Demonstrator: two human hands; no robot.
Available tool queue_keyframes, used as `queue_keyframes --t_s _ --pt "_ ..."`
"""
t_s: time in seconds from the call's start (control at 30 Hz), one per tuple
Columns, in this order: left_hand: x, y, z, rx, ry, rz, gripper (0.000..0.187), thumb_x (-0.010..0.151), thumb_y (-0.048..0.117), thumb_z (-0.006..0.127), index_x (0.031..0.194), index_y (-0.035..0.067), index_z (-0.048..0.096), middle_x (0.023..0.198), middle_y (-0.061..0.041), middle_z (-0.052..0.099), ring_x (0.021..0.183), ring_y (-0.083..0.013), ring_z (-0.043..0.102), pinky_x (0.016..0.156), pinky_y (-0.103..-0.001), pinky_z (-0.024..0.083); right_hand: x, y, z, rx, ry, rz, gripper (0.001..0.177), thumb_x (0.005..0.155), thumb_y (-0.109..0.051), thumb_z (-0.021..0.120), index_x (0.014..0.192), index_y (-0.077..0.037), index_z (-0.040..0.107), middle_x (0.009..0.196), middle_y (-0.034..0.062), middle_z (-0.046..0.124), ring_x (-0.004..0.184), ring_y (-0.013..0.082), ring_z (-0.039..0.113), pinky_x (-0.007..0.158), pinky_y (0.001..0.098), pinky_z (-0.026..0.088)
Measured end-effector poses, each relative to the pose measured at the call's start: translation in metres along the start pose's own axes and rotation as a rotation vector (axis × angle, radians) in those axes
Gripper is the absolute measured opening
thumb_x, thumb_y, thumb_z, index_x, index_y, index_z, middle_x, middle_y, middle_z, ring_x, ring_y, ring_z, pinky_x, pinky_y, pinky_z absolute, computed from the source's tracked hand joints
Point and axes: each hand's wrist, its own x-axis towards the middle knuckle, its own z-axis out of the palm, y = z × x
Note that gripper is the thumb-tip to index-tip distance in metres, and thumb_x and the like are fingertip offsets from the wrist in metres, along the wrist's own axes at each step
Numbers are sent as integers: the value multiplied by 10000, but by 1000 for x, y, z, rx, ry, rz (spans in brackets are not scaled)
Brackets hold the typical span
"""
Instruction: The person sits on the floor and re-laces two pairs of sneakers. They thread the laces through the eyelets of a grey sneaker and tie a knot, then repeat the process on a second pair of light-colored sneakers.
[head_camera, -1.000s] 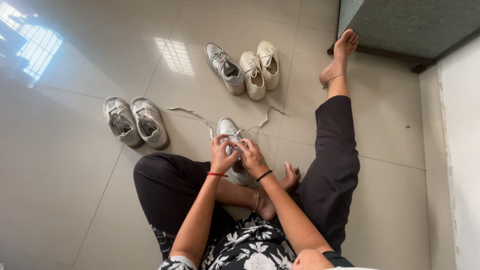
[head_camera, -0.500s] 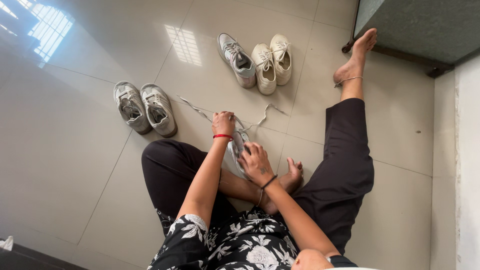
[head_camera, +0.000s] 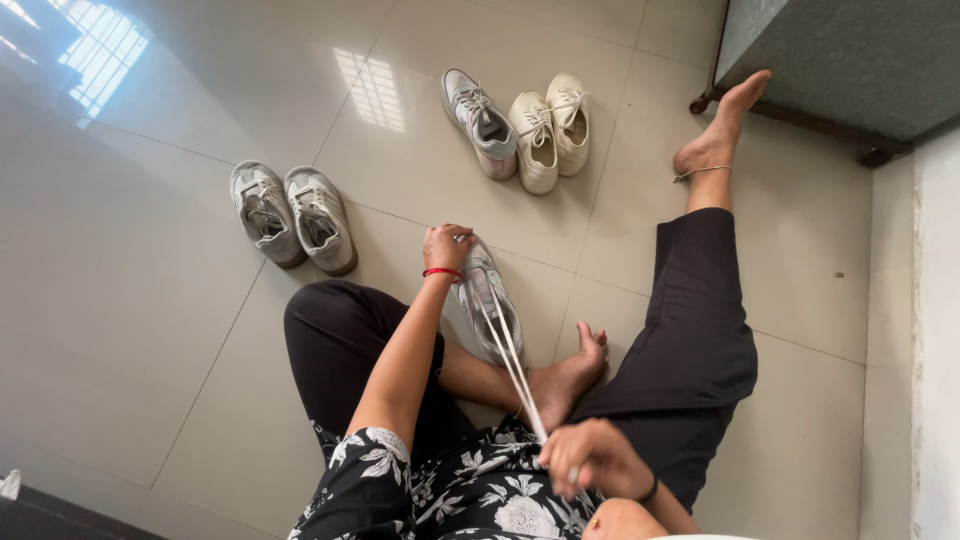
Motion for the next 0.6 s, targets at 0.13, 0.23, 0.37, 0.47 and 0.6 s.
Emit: queue_keyframes --t_s 0.13,0.23,0.37,0.47,0.6 --pt "-6 -6 -4 -54 -10 7 218 811 322 801 992 204 831 1098 -6 750 1066 -273 584 966 -361 490 34 35 -38 -692 619 367 262 1056 -229 650 877 -38 648 652 123 603 568 242 600 1302 436 297" --pt "-8 -11 -6 -105 -11 60 213 847 314 797 1020 194 828 1113 -17 738 1076 -281 578 980 -369 486 87 74 -54 -1227 629 307 159 927 -293 724 961 -140 754 849 22 729 709 218 681 741 400 526" --pt "-7 -21 -6 -236 -25 102 229 853 285 789 1062 197 822 1135 -10 731 1076 -261 585 969 -368 496 124 106 -52 -1454 657 376 279 842 -323 784 1022 -112 750 944 70 685 823 287 680 668 402 545" --pt "-5 -29 -4 -252 -54 87 227 862 289 781 1072 212 818 1134 -5 729 1049 -242 595 943 -354 520 135 123 -50 -1482 647 458 233 820 -304 797 971 -133 750 929 39 675 837 254 695 671 401 552" --pt "-2 -25 4 -268 -9 96 223 854 279 796 1062 206 826 1111 -11 739 1028 -242 605 932 -358 515 138 132 -56 -1585 600 375 243 825 -271 791 1025 -138 753 892 28 647 850 238 690 662 402 553"
